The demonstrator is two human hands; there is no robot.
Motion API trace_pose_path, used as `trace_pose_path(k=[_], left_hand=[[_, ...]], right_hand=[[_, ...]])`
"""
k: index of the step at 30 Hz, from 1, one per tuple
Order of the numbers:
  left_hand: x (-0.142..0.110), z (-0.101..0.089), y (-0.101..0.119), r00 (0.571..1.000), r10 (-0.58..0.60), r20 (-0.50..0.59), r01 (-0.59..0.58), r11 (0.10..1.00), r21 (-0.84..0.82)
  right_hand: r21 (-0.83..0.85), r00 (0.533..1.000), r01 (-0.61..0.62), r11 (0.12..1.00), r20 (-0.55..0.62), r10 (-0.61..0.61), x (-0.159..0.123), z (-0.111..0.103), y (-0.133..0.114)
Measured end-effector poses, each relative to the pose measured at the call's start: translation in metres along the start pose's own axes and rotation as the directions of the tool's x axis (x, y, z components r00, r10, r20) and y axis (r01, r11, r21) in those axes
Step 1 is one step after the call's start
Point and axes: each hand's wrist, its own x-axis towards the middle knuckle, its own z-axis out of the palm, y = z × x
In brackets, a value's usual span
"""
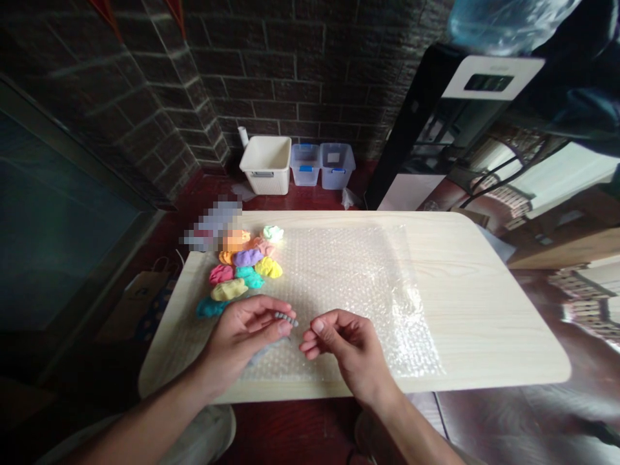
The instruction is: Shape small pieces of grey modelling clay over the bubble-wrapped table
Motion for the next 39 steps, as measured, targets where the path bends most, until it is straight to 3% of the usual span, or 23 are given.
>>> trace_pose_path(k=[5, 13, 25, 34, 39], left_hand=[[0.002, -0.003, 0.000, 1.000, -0.010, -0.011, 0.010, 1.000, -0.018], [0.002, -0.005, -0.003, 1.000, -0.014, -0.019, 0.013, 0.999, -0.039], [0.003, -0.003, 0.001, 0.999, -0.021, -0.027, 0.021, 1.000, -0.016], [0.002, -0.004, 0.002, 0.999, -0.026, -0.047, 0.024, 0.999, -0.035], [0.002, -0.005, 0.000, 0.999, -0.023, -0.044, 0.022, 0.999, -0.036]], right_hand=[[0.140, 0.997, -0.080, 0.987, 0.005, 0.080, 0.000, 0.005, -0.004], [0.411, 0.973, -0.226, 0.883, 0.050, 0.226, -0.005, 0.001, -0.013], [0.399, 0.980, -0.199, 0.895, 0.084, 0.180, -0.006, 0.002, -0.015], [0.351, 0.957, -0.286, 0.892, 0.159, 0.244, -0.011, 0.009, -0.021], [0.364, 0.966, -0.246, 0.899, 0.166, 0.197, -0.010, 0.005, -0.014]])
